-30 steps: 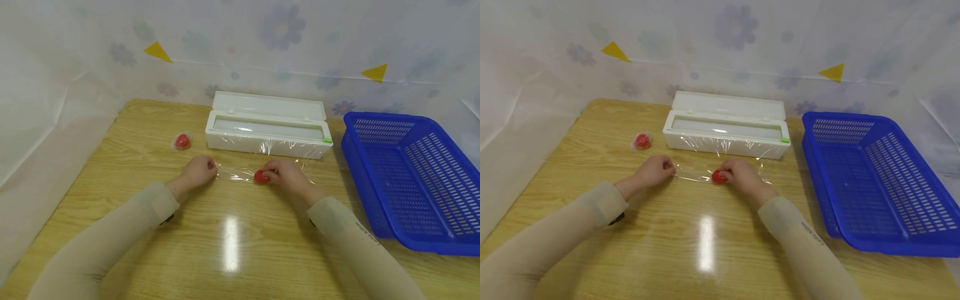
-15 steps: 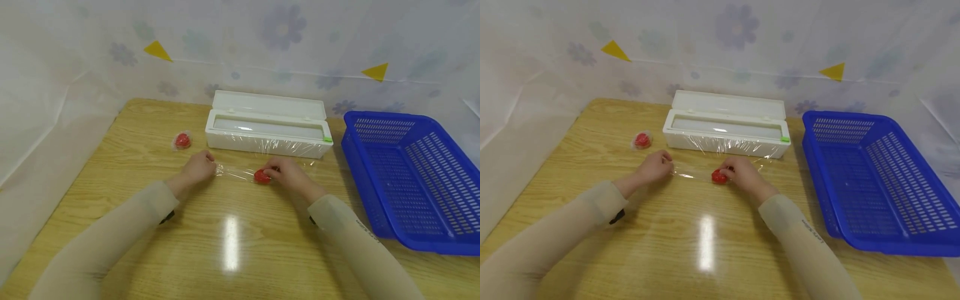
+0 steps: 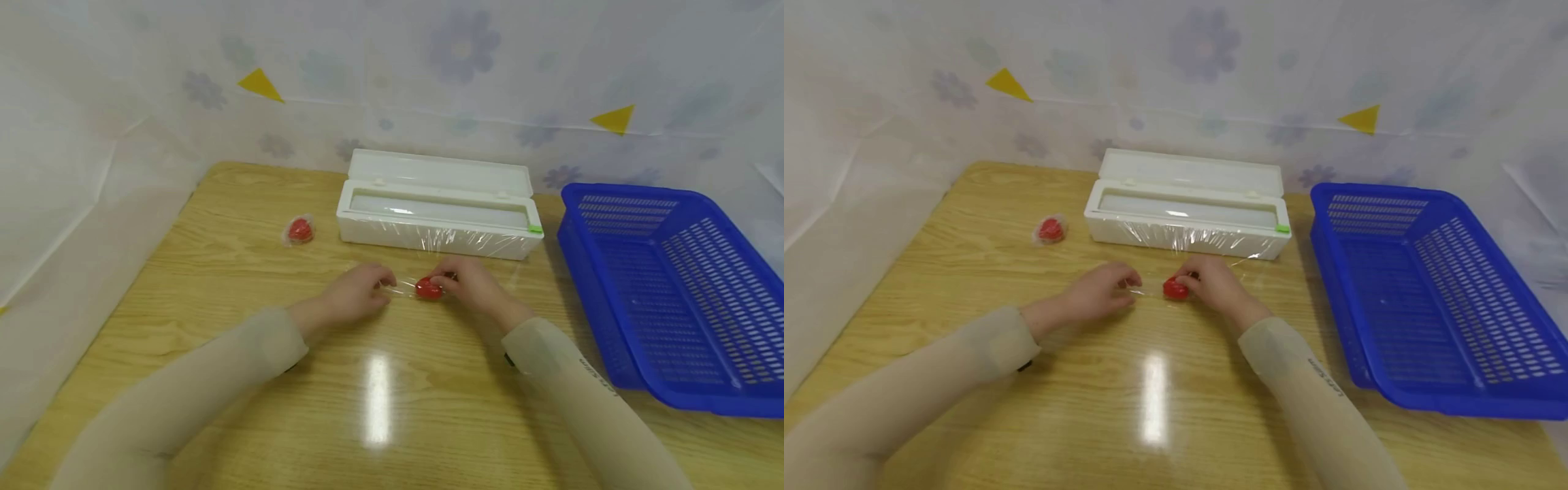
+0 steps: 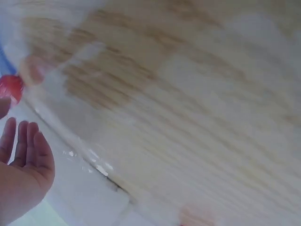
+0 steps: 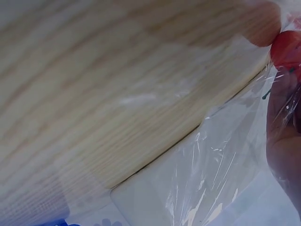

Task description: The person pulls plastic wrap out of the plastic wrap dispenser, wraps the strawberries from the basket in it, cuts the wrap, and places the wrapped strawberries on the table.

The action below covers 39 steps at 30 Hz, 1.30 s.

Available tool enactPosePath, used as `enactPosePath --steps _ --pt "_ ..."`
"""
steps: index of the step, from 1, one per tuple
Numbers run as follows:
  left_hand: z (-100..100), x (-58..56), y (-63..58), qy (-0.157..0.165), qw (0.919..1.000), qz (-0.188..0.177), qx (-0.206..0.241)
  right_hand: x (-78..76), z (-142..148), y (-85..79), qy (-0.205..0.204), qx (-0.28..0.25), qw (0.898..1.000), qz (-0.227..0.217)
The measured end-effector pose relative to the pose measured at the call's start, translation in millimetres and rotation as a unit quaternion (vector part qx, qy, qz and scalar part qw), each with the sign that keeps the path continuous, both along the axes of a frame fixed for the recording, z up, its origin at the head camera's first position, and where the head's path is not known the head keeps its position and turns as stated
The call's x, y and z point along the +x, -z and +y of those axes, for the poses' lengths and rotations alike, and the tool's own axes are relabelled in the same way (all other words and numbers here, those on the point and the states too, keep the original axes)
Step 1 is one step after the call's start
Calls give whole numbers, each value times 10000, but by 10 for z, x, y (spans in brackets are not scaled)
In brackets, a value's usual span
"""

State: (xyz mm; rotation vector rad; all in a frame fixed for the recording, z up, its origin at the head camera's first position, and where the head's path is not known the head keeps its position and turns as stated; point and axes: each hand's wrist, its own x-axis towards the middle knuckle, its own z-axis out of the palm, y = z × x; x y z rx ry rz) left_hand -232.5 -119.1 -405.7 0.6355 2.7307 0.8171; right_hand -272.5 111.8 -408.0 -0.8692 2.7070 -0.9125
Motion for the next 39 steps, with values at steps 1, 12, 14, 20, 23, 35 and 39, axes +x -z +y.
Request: enactPosePath --steps 1,12,14,20,23,35,39 --pt "27 -12 29 105 9998 77 -127 -3 -3 3 -6 -4 10000 -22" --pt "400 -153 101 430 9888 922 -1091 -47 -5 32 60 -165 9996 -198" --pt "443 -158 96 338 9885 970 -1106 -56 -8 36 51 -202 9995 -255" --pt "480 -167 100 317 9827 1438 -1120 -79 1 44 129 -252 9988 -392" --pt "484 -169 113 410 9798 1579 -1154 -90 21 57 282 -264 9981 -486" --pt "484 -168 101 409 9806 1493 -1202 -114 13 49 425 -194 9959 -769" --pt "494 -206 88 471 9812 1374 -1271 -108 13 6 276 54 9977 -614"
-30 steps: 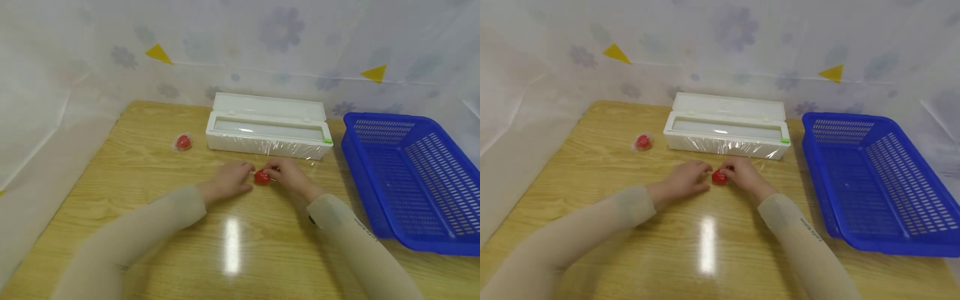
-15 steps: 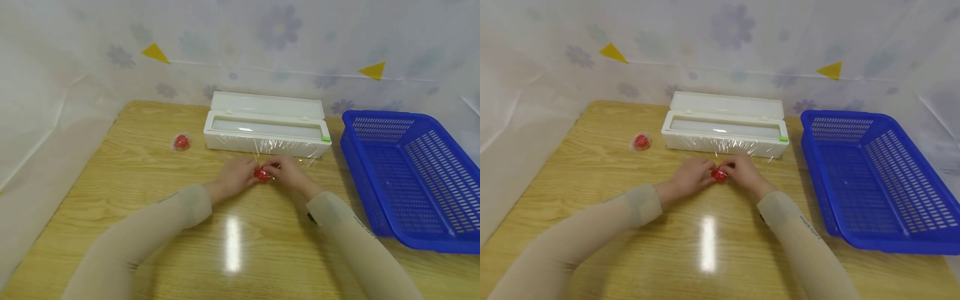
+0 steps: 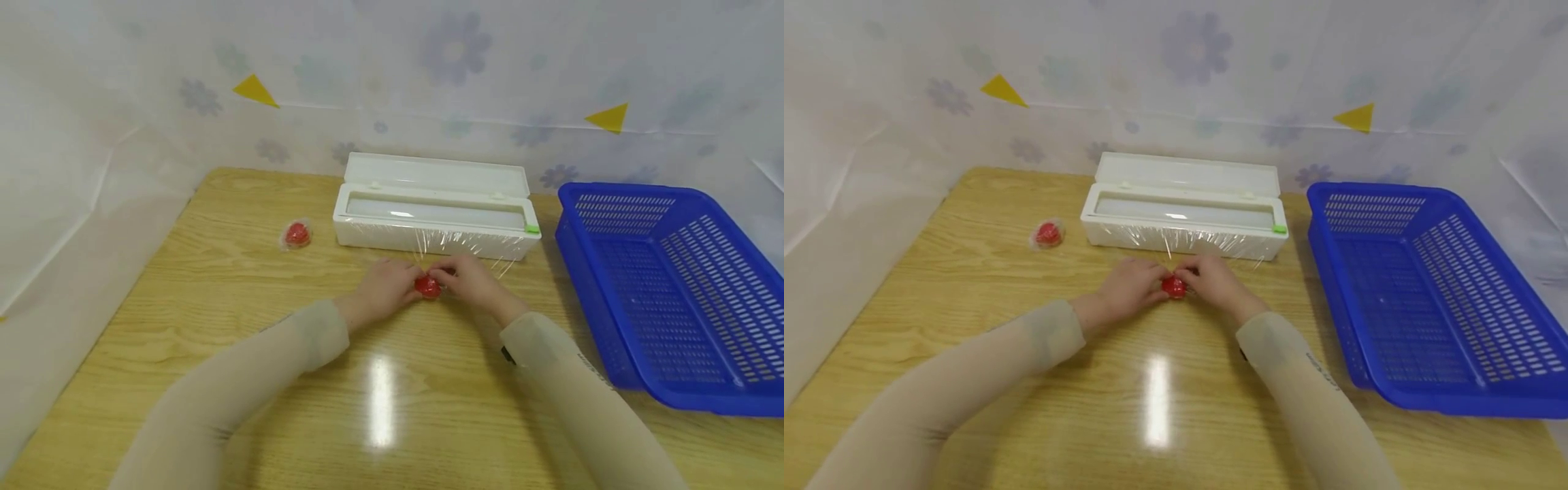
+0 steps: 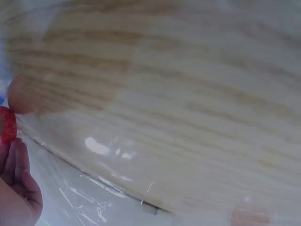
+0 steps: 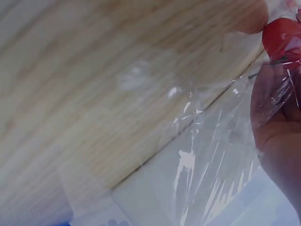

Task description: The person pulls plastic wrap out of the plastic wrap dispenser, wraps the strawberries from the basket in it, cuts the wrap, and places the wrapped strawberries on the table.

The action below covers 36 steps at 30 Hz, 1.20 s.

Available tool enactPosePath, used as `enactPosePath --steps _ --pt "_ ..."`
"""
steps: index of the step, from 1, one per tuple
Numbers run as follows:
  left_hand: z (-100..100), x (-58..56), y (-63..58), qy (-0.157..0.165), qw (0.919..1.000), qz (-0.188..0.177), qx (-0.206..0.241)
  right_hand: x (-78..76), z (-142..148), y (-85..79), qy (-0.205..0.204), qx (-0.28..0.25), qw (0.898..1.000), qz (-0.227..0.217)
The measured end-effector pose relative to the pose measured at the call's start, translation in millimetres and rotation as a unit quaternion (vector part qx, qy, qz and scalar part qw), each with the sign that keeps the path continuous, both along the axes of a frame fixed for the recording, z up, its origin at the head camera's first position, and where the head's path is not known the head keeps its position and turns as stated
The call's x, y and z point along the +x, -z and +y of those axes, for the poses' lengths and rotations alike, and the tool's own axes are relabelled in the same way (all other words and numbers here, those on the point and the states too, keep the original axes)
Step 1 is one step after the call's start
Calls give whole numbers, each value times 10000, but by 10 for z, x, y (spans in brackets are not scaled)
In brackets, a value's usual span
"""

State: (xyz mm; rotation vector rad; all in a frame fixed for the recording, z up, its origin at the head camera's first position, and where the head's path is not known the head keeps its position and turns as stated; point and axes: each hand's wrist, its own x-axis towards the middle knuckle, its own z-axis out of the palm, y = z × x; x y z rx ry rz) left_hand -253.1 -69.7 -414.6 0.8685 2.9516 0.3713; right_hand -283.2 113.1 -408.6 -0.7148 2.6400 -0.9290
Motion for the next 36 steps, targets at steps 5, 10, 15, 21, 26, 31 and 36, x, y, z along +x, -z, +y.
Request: enactPosePath --steps 5,10,15,21,26,31,36 --pt "-10 -39 -48 93 9998 -163 -15 48 3 -47 -148 435 9984 343" --pt "-39 -65 -104 113 9992 -384 33 162 52 -79 -402 785 9850 1483" --pt "-51 -87 -129 169 9989 -444 15 255 108 -26 -1267 1385 9304 3149" --pt "-22 -76 -175 219 9988 -410 -155 281 100 49 -1186 1690 8981 3884" --pt "-10 -66 -185 169 9990 -329 -254 273 46 60 -789 1702 9104 3687" --pt "-9 -69 -170 -37 9980 -585 -226 210 37 49 -499 1385 9453 2910" --pt "-30 -78 -122 -199 9975 -676 40 148 34 -15 -526 1537 9584 2348"
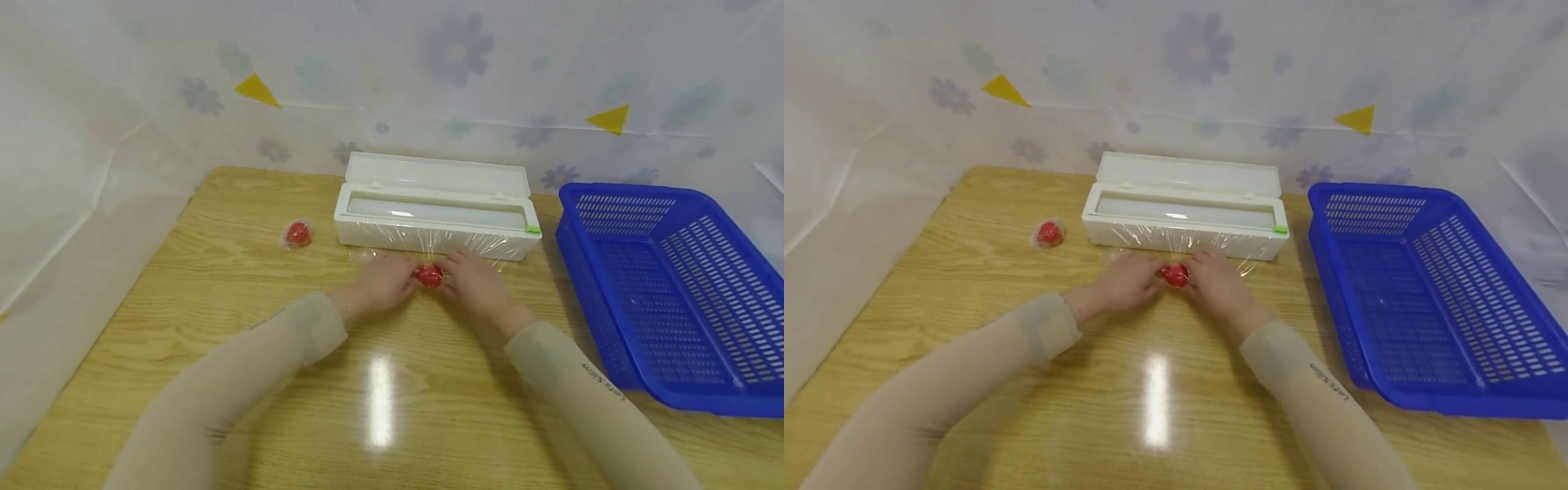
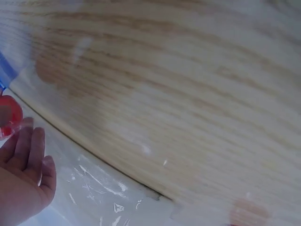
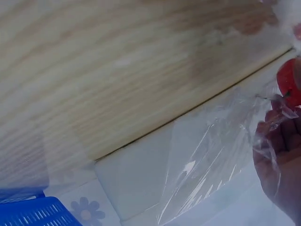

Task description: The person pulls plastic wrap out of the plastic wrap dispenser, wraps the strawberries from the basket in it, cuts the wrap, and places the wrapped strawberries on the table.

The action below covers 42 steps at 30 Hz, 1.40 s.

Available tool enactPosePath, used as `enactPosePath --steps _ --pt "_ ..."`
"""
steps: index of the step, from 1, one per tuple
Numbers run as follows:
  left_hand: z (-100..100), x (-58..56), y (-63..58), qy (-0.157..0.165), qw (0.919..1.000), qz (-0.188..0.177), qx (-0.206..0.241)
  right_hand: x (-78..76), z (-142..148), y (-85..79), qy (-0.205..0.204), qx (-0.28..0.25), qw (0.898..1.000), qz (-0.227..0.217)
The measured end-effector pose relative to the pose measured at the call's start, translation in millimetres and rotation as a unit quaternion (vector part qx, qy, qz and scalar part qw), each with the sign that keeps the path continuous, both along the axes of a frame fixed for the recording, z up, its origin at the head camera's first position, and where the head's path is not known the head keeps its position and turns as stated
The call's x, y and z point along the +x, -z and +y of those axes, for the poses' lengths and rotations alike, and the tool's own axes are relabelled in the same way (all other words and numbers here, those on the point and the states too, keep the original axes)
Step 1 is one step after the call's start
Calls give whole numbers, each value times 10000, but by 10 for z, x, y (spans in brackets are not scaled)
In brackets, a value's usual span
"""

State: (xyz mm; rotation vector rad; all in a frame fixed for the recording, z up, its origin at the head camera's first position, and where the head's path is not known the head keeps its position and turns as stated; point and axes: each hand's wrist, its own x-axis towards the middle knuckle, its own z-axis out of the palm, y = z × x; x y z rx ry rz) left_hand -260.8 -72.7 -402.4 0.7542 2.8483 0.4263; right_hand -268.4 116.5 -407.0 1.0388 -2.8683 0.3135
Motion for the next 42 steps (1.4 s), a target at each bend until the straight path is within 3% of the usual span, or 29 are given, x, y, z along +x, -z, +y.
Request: enactPosePath --steps 5,11,14,17,21,28,33,39,42 --pt "-30 -2 25 -182 9985 136 508 -71 -20 -66 53 68 9982 -592" --pt "-35 -20 24 -518 9940 -123 957 -199 -12 -133 25 -693 9811 -1806" --pt "-33 -54 16 -690 9892 -314 1256 -248 7 -157 -293 -862 9770 -1928" --pt "-37 -101 1 -767 9873 -405 1333 -259 34 -190 -232 -868 9756 -2003" --pt "-42 -150 -34 -811 9881 -447 1230 -248 91 -255 160 -811 9789 -1867" --pt "-10 -187 -69 -899 9891 -501 1052 -261 200 -261 -112 -292 9964 -785" --pt "33 -202 -74 -1007 9909 -447 778 -245 267 -200 -44 -52 9995 -316" --pt "38 -212 -68 -1251 9885 -461 718 -162 298 -125 -81 -241 9971 716" --pt "40 -213 -73 -1301 9874 -524 738 -149 280 -84 88 -495 9975 504"
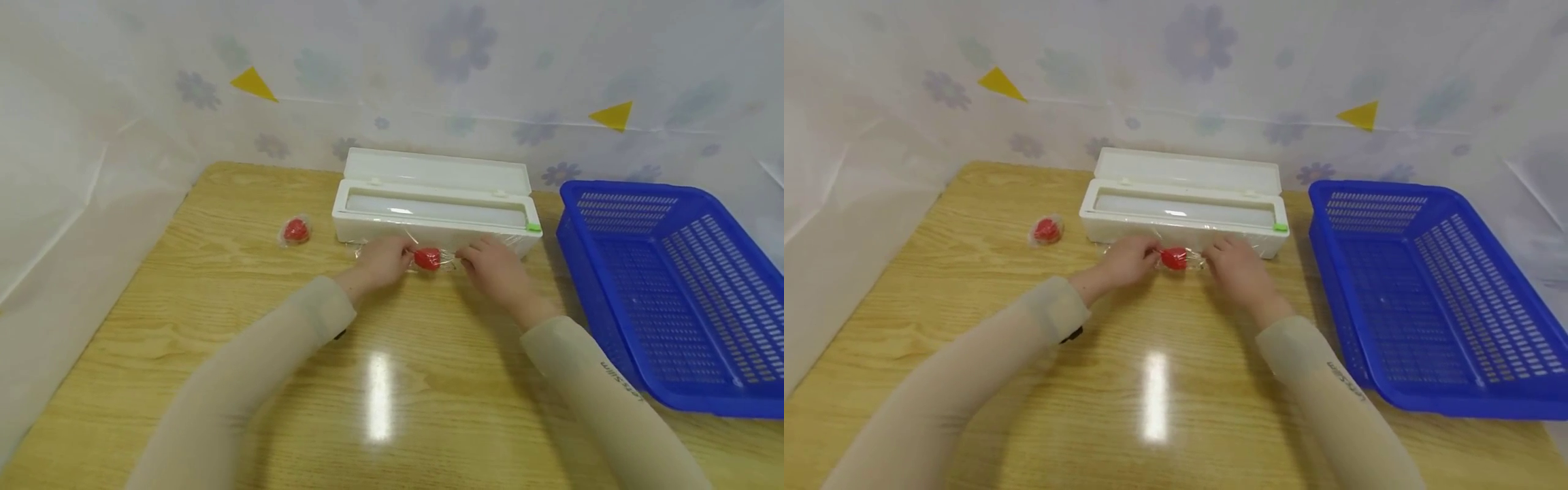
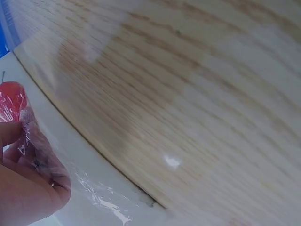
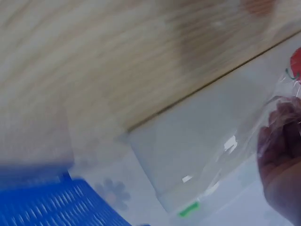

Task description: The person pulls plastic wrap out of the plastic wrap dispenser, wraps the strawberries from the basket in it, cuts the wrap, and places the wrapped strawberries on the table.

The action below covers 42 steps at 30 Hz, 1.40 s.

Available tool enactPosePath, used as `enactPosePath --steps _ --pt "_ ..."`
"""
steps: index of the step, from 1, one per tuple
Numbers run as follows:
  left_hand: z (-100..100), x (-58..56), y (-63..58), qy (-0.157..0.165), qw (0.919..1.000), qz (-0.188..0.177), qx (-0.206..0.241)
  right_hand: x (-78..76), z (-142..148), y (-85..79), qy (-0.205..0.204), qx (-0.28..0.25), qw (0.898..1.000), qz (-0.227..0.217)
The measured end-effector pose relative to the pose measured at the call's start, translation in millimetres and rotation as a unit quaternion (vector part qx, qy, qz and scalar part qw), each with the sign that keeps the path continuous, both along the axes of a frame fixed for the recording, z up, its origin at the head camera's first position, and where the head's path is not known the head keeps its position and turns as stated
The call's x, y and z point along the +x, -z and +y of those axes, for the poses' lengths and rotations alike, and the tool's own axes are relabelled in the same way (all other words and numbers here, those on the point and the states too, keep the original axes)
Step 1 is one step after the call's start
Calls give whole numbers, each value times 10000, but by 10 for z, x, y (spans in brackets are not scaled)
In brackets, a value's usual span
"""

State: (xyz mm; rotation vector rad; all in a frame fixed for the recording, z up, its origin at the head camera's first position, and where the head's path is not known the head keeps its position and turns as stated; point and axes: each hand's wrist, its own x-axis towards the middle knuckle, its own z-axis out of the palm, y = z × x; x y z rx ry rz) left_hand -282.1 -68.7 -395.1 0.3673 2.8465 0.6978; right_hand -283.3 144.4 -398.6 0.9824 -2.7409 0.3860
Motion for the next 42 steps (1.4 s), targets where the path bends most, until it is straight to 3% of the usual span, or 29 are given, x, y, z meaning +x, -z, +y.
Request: enactPosePath --steps 3,5,7,10,12,14,17,20,23,26,29,32,36,39,42 --pt "20 -2 -5 40 10000 -13 -30 -22 -16 36 568 -302 9960 -616" --pt "40 -8 5 74 9999 15 -75 -40 -22 60 904 -254 9933 -680" --pt "57 -9 10 62 9999 42 -95 -55 -26 87 968 -60 9951 -206" --pt "63 -14 18 -82 9999 -15 -65 -32 -65 109 570 -91 9924 1088" --pt "59 -18 15 -189 9998 -63 8 13 -109 132 30 -89 9815 1912" --pt "50 -33 18 -247 9997 -54 15 80 -170 156 -482 221 9691 2410" --pt "36 -54 17 -173 9998 62 -56 155 -247 236 -736 1125 9623 2365" --pt "23 -68 12 30 9999 148 -45 149 -301 293 -404 1614 9610 2208" --pt "9 -74 0 155 9996 164 142 69 -339 295 -335 1340 9574 2535" --pt "-8 -64 -17 123 9993 154 330 -10 -361 277 -585 963 9475 2991" --pt "-21 -28 -41 -63 9985 338 435 -42 -372 258 -657 625 9533 2881" --pt "-34 34 -71 -116 9947 1004 212 -36 -378 232 -457 332 9688 2413" --pt "-34 124 -77 374 9783 1899 -736 -18 -395 201 -207 177 9787 2035" --pt "-6 142 -31 730 9667 2103 -1263 -13 -412 206 -221 82 9798 1984" --pt "31 110 19 679 9624 2246 -1367 -12 -419 217 -305 -68 9818 1871"
